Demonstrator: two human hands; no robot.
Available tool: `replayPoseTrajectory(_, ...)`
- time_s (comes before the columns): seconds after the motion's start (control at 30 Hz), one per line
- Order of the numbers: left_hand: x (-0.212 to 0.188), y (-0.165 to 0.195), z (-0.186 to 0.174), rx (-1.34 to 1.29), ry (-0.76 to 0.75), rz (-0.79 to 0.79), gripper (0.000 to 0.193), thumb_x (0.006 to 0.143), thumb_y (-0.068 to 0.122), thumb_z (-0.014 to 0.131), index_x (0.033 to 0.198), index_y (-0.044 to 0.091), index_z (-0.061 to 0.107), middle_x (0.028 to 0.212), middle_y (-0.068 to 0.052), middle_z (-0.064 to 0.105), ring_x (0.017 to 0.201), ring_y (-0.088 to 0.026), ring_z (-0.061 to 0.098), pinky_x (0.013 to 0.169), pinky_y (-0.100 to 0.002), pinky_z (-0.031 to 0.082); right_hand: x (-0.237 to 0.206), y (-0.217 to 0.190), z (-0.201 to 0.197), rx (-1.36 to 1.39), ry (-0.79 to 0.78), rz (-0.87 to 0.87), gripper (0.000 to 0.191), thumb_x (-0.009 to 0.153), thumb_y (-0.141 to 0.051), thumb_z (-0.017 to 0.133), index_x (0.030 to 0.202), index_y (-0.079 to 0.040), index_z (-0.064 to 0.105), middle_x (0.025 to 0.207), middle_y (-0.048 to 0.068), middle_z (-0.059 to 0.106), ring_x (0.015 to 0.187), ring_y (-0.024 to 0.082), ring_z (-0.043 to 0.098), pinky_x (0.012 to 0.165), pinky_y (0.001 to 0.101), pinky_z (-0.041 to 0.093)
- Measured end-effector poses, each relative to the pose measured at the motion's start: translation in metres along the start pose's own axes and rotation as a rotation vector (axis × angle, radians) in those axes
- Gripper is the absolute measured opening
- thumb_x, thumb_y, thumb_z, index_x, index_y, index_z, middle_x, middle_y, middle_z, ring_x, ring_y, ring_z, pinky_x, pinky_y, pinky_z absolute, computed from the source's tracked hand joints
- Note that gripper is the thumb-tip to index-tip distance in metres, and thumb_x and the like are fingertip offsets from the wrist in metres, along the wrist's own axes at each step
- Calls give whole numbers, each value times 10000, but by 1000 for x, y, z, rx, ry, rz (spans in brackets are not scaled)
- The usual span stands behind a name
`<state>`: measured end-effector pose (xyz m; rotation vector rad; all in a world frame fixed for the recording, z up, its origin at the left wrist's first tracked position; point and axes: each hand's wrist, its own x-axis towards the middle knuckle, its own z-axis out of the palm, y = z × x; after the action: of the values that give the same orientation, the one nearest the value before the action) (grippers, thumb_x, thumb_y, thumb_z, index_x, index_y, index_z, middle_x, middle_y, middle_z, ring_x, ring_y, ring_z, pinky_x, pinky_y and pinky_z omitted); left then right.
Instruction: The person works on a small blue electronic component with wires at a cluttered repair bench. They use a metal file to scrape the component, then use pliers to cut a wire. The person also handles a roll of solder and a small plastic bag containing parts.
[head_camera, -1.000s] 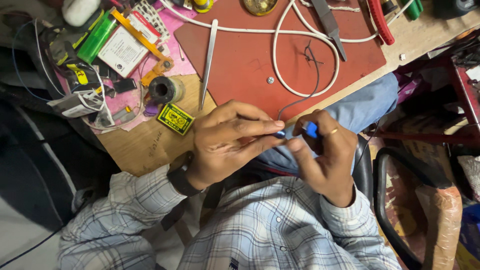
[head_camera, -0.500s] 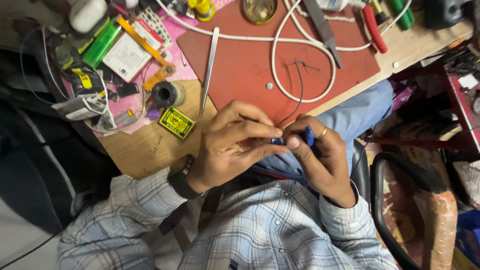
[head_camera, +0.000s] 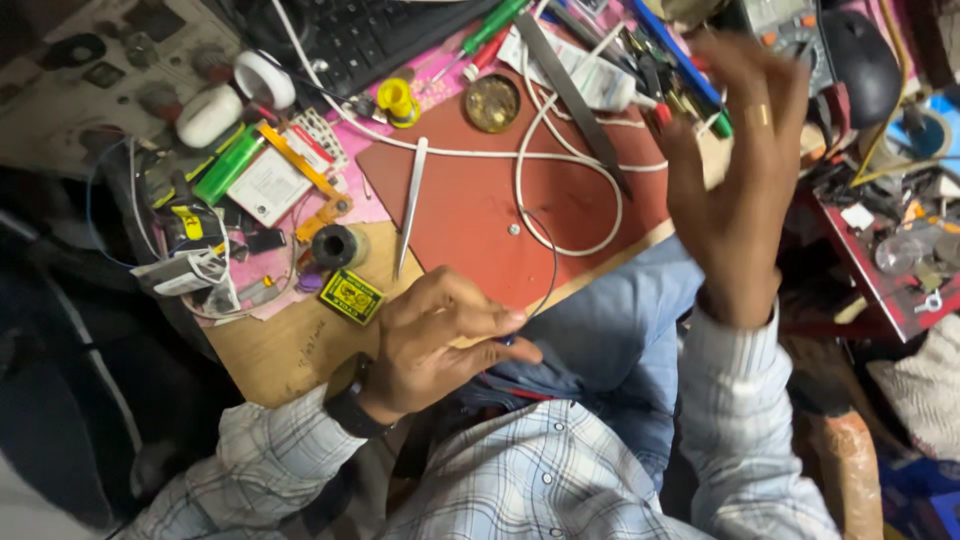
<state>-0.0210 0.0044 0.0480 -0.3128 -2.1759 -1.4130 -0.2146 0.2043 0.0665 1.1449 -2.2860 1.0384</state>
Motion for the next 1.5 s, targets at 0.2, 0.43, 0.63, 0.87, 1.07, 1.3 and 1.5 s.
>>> replayPoseTrajectory(0.2, 1, -2, -4, -47, 66, 61, 361, 784, 75, 957, 1063, 85, 730, 958, -26, 669, 805, -134, 678, 663, -260, 572, -46, -54, 5, 513, -194, 102, 384, 807, 154, 659, 1161, 7, 659, 1165, 142, 701, 1123, 290, 702, 947, 360, 549)
replayPoseTrajectory(0.43, -6, 20, 7, 6, -25, 19, 292, 810, 132, 967, 995, 74, 749, 940, -19, 649, 803, -131, 675, 664, -265, 565, -64, -77, 4, 692, -283, -76, 363, 786, -44, 784, 1093, 44, 612, 1010, 164, 702, 964, 305, 716, 1014, 488, 536)
replayPoseTrajectory(0.63, -21, 33, 11, -69, 236, -141, 323, 807, 174, 930, 995, 57, 696, 979, -45, 693, 832, -152, 708, 691, -255, 587, -88, -67, -28, 507, -276, 96, 163, 802, -31, 784, 929, 16, 693, 835, 87, 698, 793, 233, 710, 744, 333, 556)
replayPoseTrajectory(0.87, -31, 37, 33, 244, 378, -200, 350, 837, 143, 900, 998, 59, 600, 1010, -94, 695, 879, -214, 709, 767, -300, 573, -104, -43, -61, 412, -232, 351, 113, 869, 67, 738, 955, 37, 671, 922, 98, 718, 832, 206, 690, 781, 303, 531)
replayPoseTrajectory(1.07, -43, 28, 51, 470, 411, -235, 354, 846, 118, 890, 1029, 50, 595, 1024, -89, 687, 918, -255, 704, 775, -356, 562, -117, -26, -50, 391, -229, 394, 162, 831, 76, 776, 986, 39, 749, 939, 121, 722, 836, 205, 657, 761, 303, 504)
replayPoseTrajectory(1.3, -45, 13, 65, 641, 437, -331, 343, 916, 90, 830, 1211, 44, 661, 1076, -112, 645, 929, -247, 686, 747, -348, 559, -121, -4, -26, 545, -159, 491, 158, 923, 68, 758, 1076, 54, 720, 951, 106, 746, 814, 144, 709, 746, 258, 559)
replayPoseTrajectory(1.5, -45, 9, 81, 641, 495, -414, 290, 978, 36, 777, 1257, 62, 702, 1085, -112, 591, 922, -208, 667, 753, -325, 551, -118, 21, -29, 787, -204, 536, 201, 964, 95, 731, 1161, 72, 696, 1007, 160, 730, 902, 188, 718, 840, 293, 580)
